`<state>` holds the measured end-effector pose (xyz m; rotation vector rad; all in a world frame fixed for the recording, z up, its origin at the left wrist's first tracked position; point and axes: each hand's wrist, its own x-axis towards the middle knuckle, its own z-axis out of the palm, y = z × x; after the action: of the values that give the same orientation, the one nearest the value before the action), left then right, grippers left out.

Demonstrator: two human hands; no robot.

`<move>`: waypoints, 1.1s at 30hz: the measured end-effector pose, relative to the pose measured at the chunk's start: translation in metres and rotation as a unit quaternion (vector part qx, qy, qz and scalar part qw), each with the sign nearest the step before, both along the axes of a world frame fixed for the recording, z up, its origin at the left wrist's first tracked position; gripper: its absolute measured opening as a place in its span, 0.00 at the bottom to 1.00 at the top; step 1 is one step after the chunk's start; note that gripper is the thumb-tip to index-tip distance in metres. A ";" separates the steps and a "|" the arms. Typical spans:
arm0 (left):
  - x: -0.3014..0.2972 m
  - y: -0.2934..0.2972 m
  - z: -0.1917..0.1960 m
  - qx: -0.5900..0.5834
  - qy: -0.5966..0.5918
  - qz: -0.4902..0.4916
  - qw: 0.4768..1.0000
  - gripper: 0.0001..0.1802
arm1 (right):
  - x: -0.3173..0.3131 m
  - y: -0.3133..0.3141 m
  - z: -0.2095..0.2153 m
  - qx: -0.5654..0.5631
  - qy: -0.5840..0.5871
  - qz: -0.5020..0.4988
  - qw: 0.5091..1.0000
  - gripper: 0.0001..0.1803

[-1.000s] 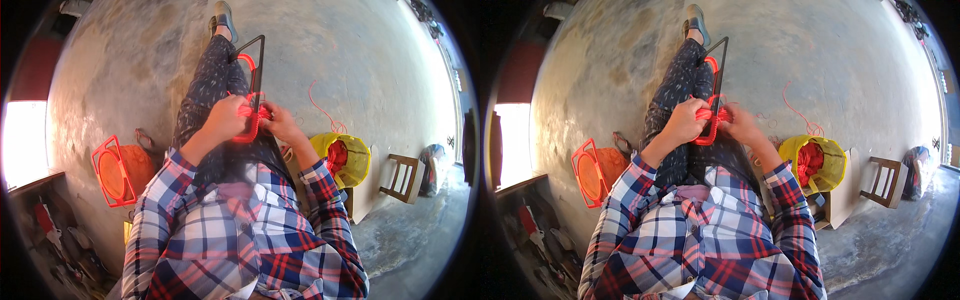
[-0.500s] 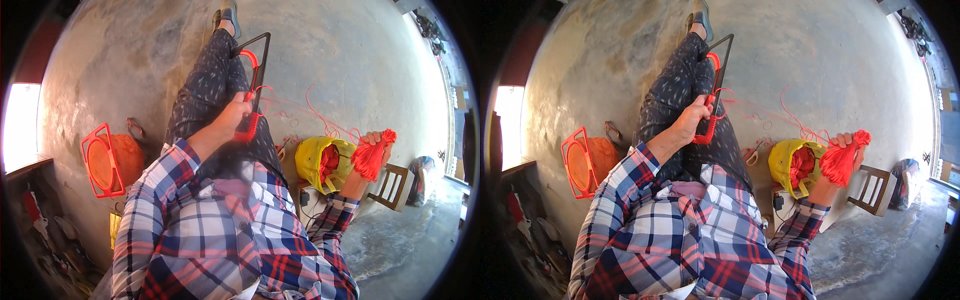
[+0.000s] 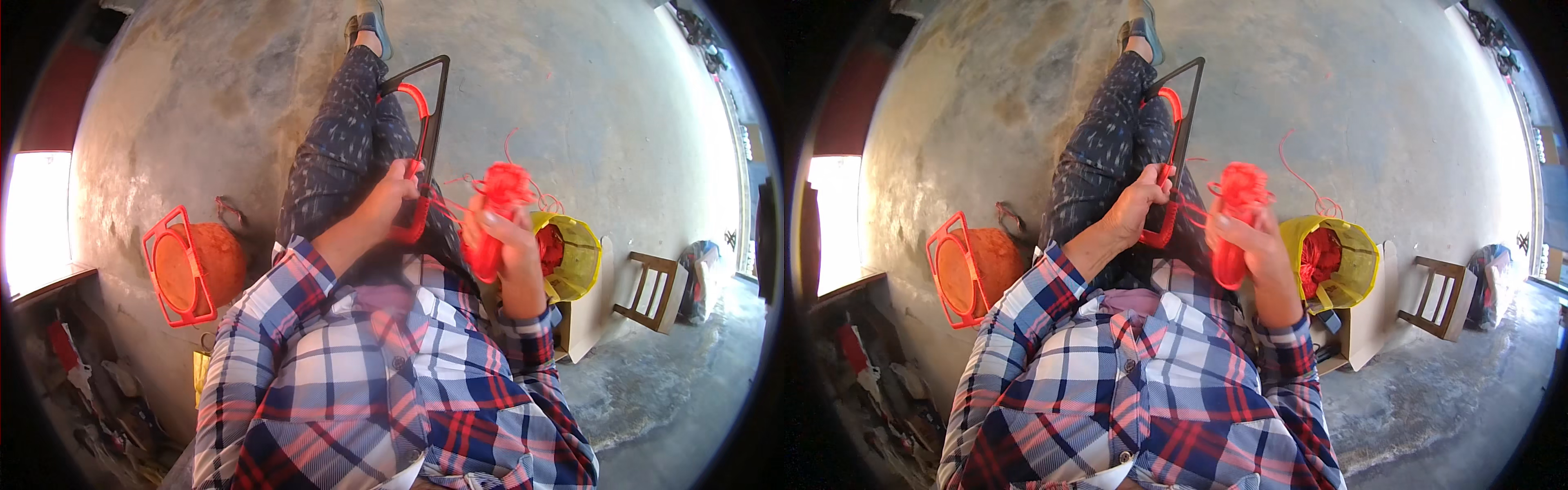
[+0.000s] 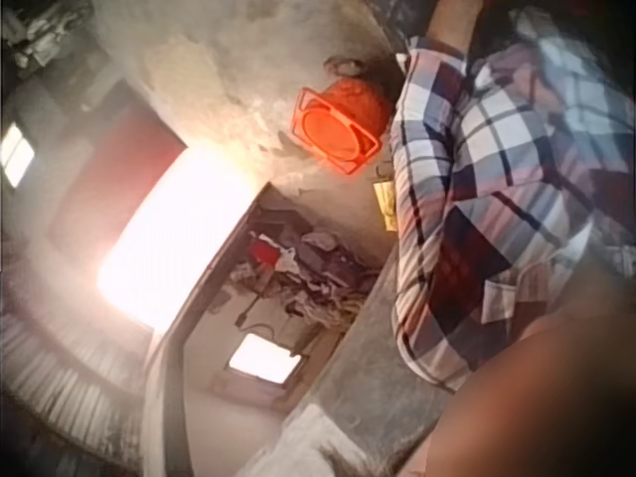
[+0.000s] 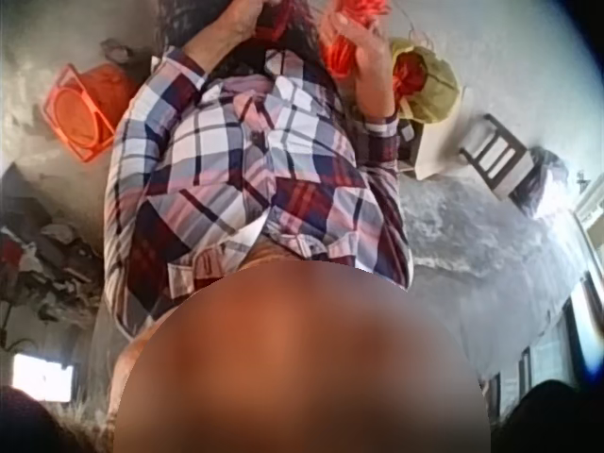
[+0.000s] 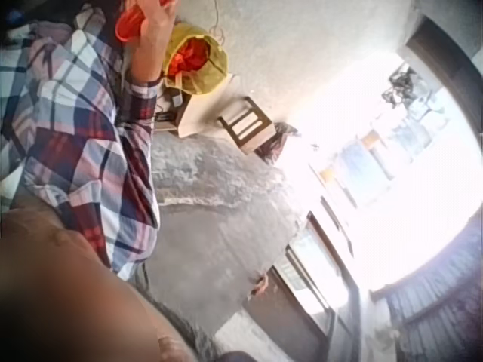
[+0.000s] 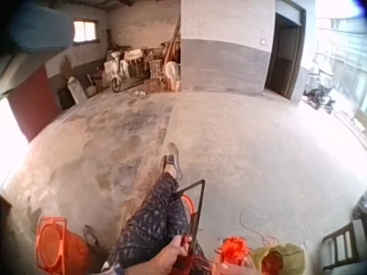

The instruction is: The person weaves a red rope onto a circular frame by hand.

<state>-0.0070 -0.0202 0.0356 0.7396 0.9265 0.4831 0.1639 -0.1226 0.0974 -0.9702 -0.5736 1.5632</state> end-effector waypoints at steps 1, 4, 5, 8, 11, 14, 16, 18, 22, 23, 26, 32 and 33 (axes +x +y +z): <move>0.001 0.001 -0.002 -0.003 0.017 0.000 1.000 0.26 | 0.002 -0.006 0.016 0.025 0.111 -0.014 0.993 0.19; 0.001 0.012 -0.015 -0.006 0.049 -0.047 0.998 0.28 | -0.017 -0.024 0.024 0.011 0.026 -0.005 1.000 0.20; 0.001 0.012 -0.014 -0.007 0.047 -0.048 0.998 0.28 | -0.022 -0.026 0.023 0.009 -0.028 0.004 1.000 0.20; 0.004 0.003 -0.017 -0.022 0.015 -0.015 1.000 0.28 | -0.012 -0.024 0.027 0.032 0.056 -0.019 0.998 0.21; 0.012 -0.007 -0.020 0.317 0.269 -0.003 0.909 0.27 | -0.004 -0.018 0.053 0.050 0.135 -0.093 0.985 0.21; 0.012 -0.013 0.037 0.531 0.095 -0.008 0.842 0.22 | 0.006 -0.008 0.070 0.262 0.182 0.040 0.947 0.25; 0.004 -0.002 0.042 0.429 0.099 0.000 0.898 0.16 | 0.008 -0.017 0.057 0.159 0.038 -0.069 0.984 0.27; 0.004 0.014 0.041 0.339 0.135 0.062 0.929 0.03 | 0.037 -0.002 0.031 0.208 -0.259 0.003 0.943 0.23; -0.022 0.024 -0.007 0.328 0.325 -0.057 0.886 0.12 | 0.015 0.036 -0.037 0.094 -0.694 0.155 0.697 0.16; -0.023 0.015 -0.011 0.298 0.355 -0.105 0.880 0.14 | 0.004 0.041 -0.050 0.092 -0.694 0.150 0.698 0.16; -0.021 0.002 -0.008 0.382 0.359 -0.087 0.847 0.13 | -0.019 0.050 -0.060 0.110 -0.557 0.116 0.815 0.19; -0.019 0.026 0.046 0.473 0.277 0.070 0.834 0.06 | -0.014 0.043 -0.011 0.166 -0.476 -0.025 0.863 0.26; -0.014 0.022 0.054 0.471 0.275 0.068 0.836 0.06 | -0.014 0.039 -0.011 0.163 -0.478 -0.025 0.863 0.26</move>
<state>-0.0210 0.0021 0.0893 1.7882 1.2780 0.9008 0.1494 -0.0834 0.0868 -1.4484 -1.4326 0.7959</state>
